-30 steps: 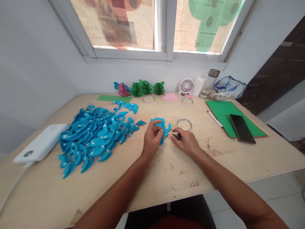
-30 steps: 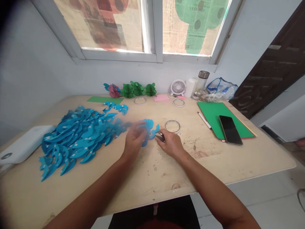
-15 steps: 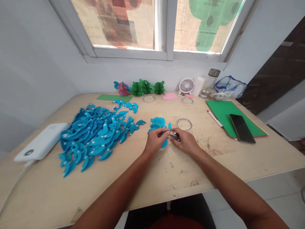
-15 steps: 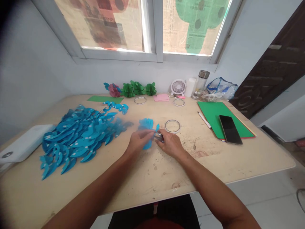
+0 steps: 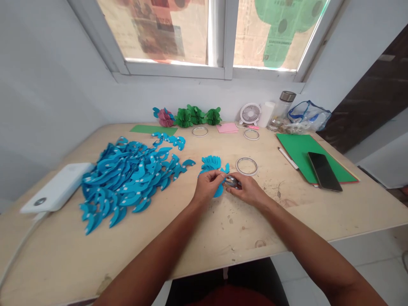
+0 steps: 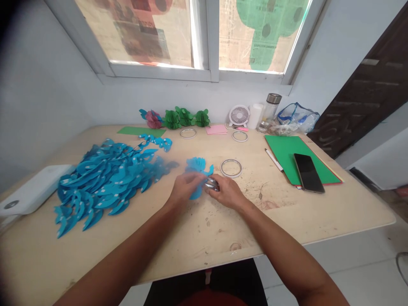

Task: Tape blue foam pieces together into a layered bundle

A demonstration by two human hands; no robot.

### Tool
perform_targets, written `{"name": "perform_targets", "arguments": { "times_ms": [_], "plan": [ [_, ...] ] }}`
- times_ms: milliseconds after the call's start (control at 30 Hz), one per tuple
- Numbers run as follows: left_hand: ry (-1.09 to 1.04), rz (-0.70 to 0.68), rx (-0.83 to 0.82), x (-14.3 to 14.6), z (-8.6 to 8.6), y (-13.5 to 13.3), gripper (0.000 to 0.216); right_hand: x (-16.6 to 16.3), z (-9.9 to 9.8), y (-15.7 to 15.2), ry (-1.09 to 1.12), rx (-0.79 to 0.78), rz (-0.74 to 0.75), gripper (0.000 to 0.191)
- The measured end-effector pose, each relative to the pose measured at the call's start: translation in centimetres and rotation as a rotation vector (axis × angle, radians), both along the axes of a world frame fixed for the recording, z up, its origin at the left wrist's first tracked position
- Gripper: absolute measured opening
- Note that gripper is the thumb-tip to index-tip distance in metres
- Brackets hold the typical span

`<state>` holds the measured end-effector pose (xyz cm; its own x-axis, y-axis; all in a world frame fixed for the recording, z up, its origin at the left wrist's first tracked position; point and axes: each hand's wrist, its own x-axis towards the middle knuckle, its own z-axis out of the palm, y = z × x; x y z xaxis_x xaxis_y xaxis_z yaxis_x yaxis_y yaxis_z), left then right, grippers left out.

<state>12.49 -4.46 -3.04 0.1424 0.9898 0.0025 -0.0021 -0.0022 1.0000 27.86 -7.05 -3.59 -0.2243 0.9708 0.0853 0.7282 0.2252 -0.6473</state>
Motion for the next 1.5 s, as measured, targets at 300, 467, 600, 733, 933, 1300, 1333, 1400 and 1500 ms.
{"name": "perform_targets", "arguments": {
  "times_ms": [300, 467, 600, 733, 933, 1300, 1333, 1400, 1500],
  "plan": [
    [0.005, -0.018, 0.02, -0.1, -0.2, 0.3, 0.01, 0.0, -0.3, 0.0, 0.025, -0.007, 0.017, 0.036],
    [-0.066, 0.03, 0.0, -0.4, -0.2, 0.5, 0.014, 0.3, 0.1, 0.1, 0.042, -0.063, 0.081, 0.016],
    [-0.045, 0.022, -0.029, -0.6, -0.3, 0.7, 0.02, 0.2, 0.4, -0.1, 0.038, -0.057, 0.066, 0.012],
    [-0.038, 0.018, -0.045, -0.6, -0.6, 0.9, 0.022, 0.1, 0.5, -0.2, 0.024, -0.051, 0.056, 0.014],
    [0.018, 0.087, 0.011, -0.9, -0.5, 0.9, 0.022, 0.0, 0.8, -0.3, 0.011, -0.027, 0.038, 0.014],
    [0.674, 0.104, 0.7, -1.0, -1.0, 0.3, 0.012, 0.0, 0.4, -0.2, -0.057, 0.002, -0.036, 0.016],
    [0.702, 0.098, 0.712, -0.9, -1.2, 0.3, 0.012, 0.0, 0.3, -0.2, -0.066, 0.004, -0.041, 0.016],
    [0.741, 0.095, 0.731, -0.8, -1.4, 0.4, 0.011, -0.1, 0.2, -0.1, -0.087, 0.01, -0.044, 0.016],
    [0.788, 0.086, 0.758, -0.7, -1.5, 0.4, 0.011, -0.2, 0.1, -0.1, -0.124, 0.022, -0.052, 0.017]
  ]
}}
